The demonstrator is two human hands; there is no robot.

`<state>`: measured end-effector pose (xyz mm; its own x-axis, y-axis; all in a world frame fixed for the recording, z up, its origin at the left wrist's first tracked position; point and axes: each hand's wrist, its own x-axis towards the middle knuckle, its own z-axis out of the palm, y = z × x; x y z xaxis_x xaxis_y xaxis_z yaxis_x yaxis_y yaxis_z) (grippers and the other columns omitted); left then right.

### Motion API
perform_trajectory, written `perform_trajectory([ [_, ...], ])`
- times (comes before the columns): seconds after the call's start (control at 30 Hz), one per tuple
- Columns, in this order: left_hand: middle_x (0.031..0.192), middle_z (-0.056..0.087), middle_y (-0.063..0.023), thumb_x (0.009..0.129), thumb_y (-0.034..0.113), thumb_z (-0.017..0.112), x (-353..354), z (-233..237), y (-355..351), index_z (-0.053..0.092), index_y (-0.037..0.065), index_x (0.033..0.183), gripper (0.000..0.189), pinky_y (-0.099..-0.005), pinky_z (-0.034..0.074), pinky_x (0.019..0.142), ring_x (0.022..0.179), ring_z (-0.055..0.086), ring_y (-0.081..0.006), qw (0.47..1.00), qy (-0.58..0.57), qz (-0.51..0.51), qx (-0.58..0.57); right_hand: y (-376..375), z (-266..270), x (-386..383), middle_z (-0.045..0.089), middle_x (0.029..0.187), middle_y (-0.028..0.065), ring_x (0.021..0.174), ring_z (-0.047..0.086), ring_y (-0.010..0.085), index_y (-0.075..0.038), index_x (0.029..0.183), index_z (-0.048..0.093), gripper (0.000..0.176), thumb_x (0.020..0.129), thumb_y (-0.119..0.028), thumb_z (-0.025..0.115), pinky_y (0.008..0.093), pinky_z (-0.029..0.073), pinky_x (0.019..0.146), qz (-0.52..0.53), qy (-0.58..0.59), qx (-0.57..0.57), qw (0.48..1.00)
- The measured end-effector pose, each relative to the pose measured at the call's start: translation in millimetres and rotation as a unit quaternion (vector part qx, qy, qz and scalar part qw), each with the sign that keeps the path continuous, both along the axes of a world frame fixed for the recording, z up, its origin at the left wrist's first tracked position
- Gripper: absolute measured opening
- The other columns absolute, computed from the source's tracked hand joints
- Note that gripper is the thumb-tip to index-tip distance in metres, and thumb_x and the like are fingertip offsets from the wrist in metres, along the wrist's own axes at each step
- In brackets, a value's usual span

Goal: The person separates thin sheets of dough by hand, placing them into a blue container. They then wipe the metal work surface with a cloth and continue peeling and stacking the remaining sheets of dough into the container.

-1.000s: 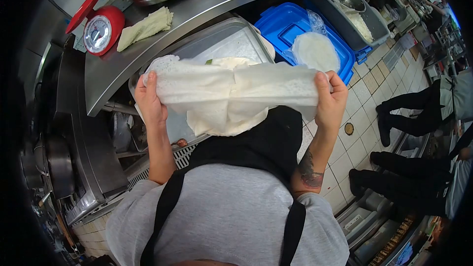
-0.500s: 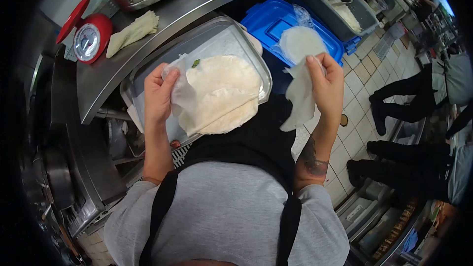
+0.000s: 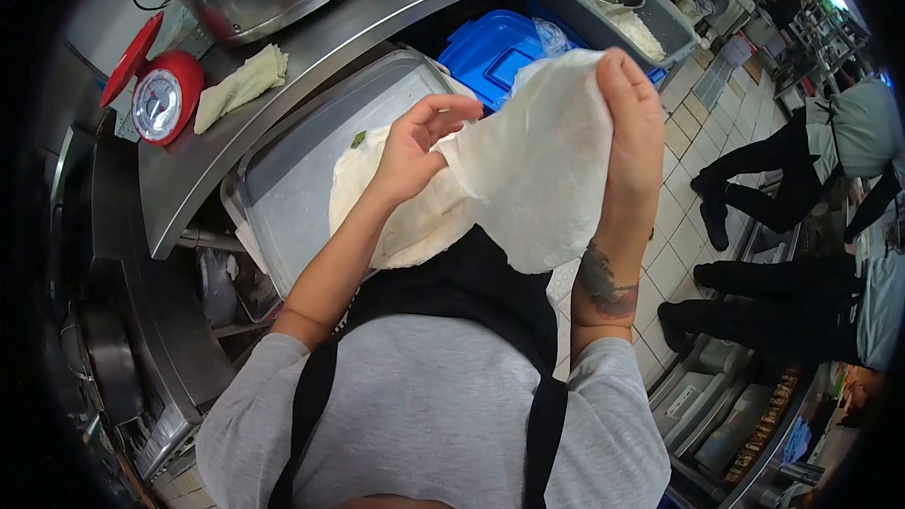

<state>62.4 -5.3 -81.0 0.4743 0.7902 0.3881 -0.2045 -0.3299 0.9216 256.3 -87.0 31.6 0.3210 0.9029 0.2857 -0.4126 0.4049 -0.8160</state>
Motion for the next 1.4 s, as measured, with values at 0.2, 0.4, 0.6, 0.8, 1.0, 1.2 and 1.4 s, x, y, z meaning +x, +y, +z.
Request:
perform_trajectory([
  [0.2,0.082,0.068,-0.0024,0.085,0.004,0.06,4.3,45.9,25.6,0.066,-0.001,0.09,0.01,-0.023,0.048,0.068,0.075,0.06,-0.0071,1.0,0.016,-0.007,-0.009,-6.1,-77.2,64.8,0.062,0.08,-0.0015,0.07,0.057,0.0044,-0.005,0.092,0.059,0.016,0.099,-0.019,0.053,0.0196,0.047,0.065,-0.101,-0.112,-0.07,0.986],
  [0.4,0.069,0.061,0.0004,0.086,0.011,0.062,24.4,101.4,24.5,0.067,-0.001,0.086,0.013,-0.0234,0.045,0.059,0.064,0.054,-0.0049,0.972,0.195,-0.046,0.124,-15.2,-119.1,69.3,0.058,0.118,0.0106,0.101,0.059,0.0159,-0.005,0.127,0.052,0.053,0.083,-0.024,0.074,0.0294,0.048,0.085,-0.086,-0.343,-0.123,0.927],
  [0.6,0.066,0.059,0.001,0.087,0.016,0.063,41.7,110.2,21.0,0.067,0.0,0.082,0.017,-0.0234,0.042,0.056,0.061,0.05,-0.0038,0.957,0.244,-0.085,0.134,-4.2,-74.8,-1.5,0.053,0.132,0.0161,0.118,0.055,0.0307,-0.003,0.142,0.039,0.097,0.061,-0.027,0.088,0.0396,0.044,0.098,-0.126,-0.49,0.045,0.862],
  [0.8,0.074,0.065,0.0001,0.092,0.021,0.061,22.3,97.7,36.9,0.07,0.001,0.091,0.023,-0.0254,0.045,0.061,0.066,0.055,-0.006,0.966,0.195,-0.17,-0.013,3.1,-67.6,16.6,0.069,0.084,0.0078,0.079,0.064,0.0124,0.002,0.104,0.067,0.021,0.086,-0.008,0.066,0.027,0.051,0.073,-0.03,-0.29,-0.069,0.954],
  [1.0,0.099,0.067,-0.0012,0.085,0.022,0.073,23.0,59.5,51.2,0.064,0.002,0.114,0.036,-0.0294,0.046,0.086,0.091,0.059,-0.0104,0.915,0.194,-0.352,-0.033,5.6,-17.6,32.5,0.066,0.083,0.0029,0.074,0.058,0.0067,0.004,0.098,0.067,0.024,0.096,-0.012,0.049,0.0228,0.048,0.065,0.005,-0.498,-0.062,0.865],
  [1.2,0.118,0.063,-0.0066,0.074,0.021,0.082,43.5,24.6,59.0,0.062,0.003,0.12,0.053,-0.0381,0.041,0.1,0.11,0.057,-0.0173,0.909,0.217,-0.343,0.095,9.6,11.6,57.2,0.069,0.091,0.0069,0.08,0.062,0.0093,0.005,0.102,0.066,0.029,0.096,-0.008,0.04,0.0241,0.052,0.072,0.052,-0.447,-0.018,0.893],
  [1.4,0.132,0.05,-0.0173,0.085,0.047,0.069,61.3,-37.3,39.3,0.041,0.001,0.134,0.073,-0.0397,0.046,0.097,0.116,0.054,-0.025,0.941,0.1,-0.132,-0.294,11.1,-9.4,81.7,0.069,0.096,0.0085,0.083,0.065,0.0119,0.004,0.107,0.065,0.031,0.098,-0.014,0.042,0.0258,0.052,0.076,0.027,-0.279,-0.047,0.959],
])
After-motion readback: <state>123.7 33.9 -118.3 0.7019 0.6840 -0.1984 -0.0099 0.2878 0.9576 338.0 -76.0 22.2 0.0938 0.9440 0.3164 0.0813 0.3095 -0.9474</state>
